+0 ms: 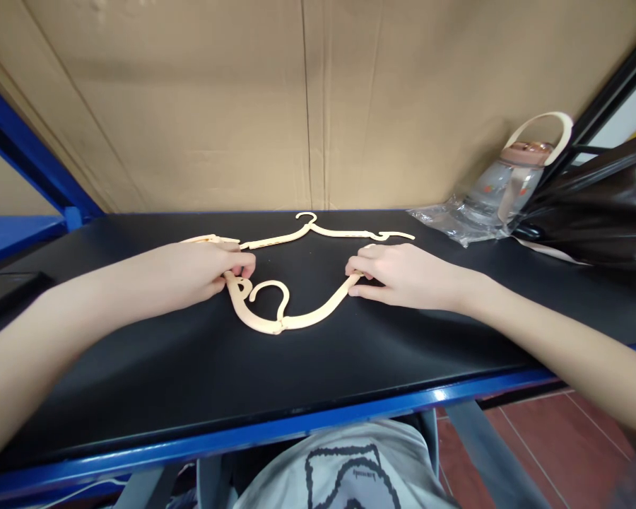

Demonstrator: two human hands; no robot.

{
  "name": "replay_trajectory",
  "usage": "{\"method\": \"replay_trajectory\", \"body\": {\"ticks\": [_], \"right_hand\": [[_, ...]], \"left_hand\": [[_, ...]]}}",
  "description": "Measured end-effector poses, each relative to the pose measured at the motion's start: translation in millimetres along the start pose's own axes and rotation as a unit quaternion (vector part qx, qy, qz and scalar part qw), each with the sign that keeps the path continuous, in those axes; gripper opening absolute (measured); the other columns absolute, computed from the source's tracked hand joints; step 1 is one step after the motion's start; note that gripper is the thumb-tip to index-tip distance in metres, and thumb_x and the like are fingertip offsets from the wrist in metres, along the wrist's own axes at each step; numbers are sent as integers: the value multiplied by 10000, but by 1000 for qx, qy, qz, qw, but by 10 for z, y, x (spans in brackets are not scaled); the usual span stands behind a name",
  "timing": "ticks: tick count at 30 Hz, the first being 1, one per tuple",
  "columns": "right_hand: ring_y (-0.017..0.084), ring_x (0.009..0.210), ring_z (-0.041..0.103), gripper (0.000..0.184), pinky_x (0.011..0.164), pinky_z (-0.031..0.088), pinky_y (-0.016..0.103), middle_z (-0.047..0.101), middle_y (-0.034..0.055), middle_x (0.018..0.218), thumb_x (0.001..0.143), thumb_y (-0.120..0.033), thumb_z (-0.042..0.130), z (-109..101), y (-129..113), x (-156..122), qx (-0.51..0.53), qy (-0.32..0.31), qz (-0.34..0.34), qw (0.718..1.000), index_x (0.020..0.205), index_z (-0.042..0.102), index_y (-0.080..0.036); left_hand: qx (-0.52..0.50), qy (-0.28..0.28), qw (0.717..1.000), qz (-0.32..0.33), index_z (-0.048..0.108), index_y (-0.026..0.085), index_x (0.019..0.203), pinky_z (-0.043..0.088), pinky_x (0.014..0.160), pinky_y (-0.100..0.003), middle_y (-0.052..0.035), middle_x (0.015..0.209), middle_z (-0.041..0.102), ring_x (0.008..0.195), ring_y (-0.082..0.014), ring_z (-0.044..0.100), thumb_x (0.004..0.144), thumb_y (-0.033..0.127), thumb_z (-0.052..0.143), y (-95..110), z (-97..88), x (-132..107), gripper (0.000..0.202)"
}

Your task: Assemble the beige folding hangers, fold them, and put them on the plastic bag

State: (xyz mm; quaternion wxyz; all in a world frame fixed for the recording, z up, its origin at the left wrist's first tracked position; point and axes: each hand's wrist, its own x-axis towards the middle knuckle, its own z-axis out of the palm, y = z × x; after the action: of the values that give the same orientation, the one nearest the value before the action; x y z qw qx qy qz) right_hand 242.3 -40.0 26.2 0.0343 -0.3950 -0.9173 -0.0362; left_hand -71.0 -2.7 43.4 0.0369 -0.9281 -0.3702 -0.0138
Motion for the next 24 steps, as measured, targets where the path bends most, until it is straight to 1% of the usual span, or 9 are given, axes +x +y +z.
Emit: {"method": "replay_trajectory", "body": {"ticks": [1,3,6,8,11,14,20,24], "right_hand": [[193,869,600,293,675,384,274,636,81,981,962,-396,447,10,-8,3,3,9,-10,1000,1007,625,-168],[195,880,597,354,681,396,280,618,83,1013,954,-469,450,21,-28,8,12,18,-27,999,1018,632,-173],[193,855,593,419,657,398,280,607,75,999,921,-551,471,19,-58,11,22,18,-43,999,1023,639,-180],[193,868,594,408,657,401,277,605,75,1012,920,-545,480,14,-68,9,33,17,-49,998,1022,638,-183],[184,889,594,351,680,413,278,606,71,1035,946,-485,469,10,-74,6,53,18,-55,997,998,634,-180],[183,894,593,317,699,418,285,616,66,1017,958,-443,465,9,-77,7,59,18,-52,997,993,624,-170],[181,883,590,309,692,411,282,628,65,980,964,-436,455,8,-76,21,69,14,-60,996,960,613,-171],[180,925,598,301,706,419,278,636,61,1025,960,-438,466,13,-61,42,93,17,-64,993,1023,607,-180]], "left_hand": [[8,-17,1000,18,571,225,751,407,716,-262,6,803,590,791,-163,536,756,52,421,4,15,18,229],[24,-30,998,43,563,239,775,401,711,-291,-6,792,581,778,-184,534,789,117,430,-3,50,48,181],[30,-14,998,53,558,253,802,391,687,-305,-11,792,575,749,-189,529,824,179,424,-33,91,67,155],[27,-11,998,56,554,253,793,387,680,-302,-11,782,570,747,-190,527,831,193,425,-52,104,68,147],[21,-6,998,55,556,254,772,385,688,-301,-10,763,564,758,-197,528,834,221,440,-64,110,65,136],[13,1,998,56,563,258,770,379,701,-300,-7,758,564,761,-198,528,825,220,453,-64,113,66,129],[-2,3,999,51,568,263,775,374,708,-298,-2,773,577,764,-195,541,799,200,466,-86,128,69,122],[12,-2,999,52,560,260,781,381,698,-302,-4,773,569,754,-193,534,802,194,452,-97,136,75,129]]}}
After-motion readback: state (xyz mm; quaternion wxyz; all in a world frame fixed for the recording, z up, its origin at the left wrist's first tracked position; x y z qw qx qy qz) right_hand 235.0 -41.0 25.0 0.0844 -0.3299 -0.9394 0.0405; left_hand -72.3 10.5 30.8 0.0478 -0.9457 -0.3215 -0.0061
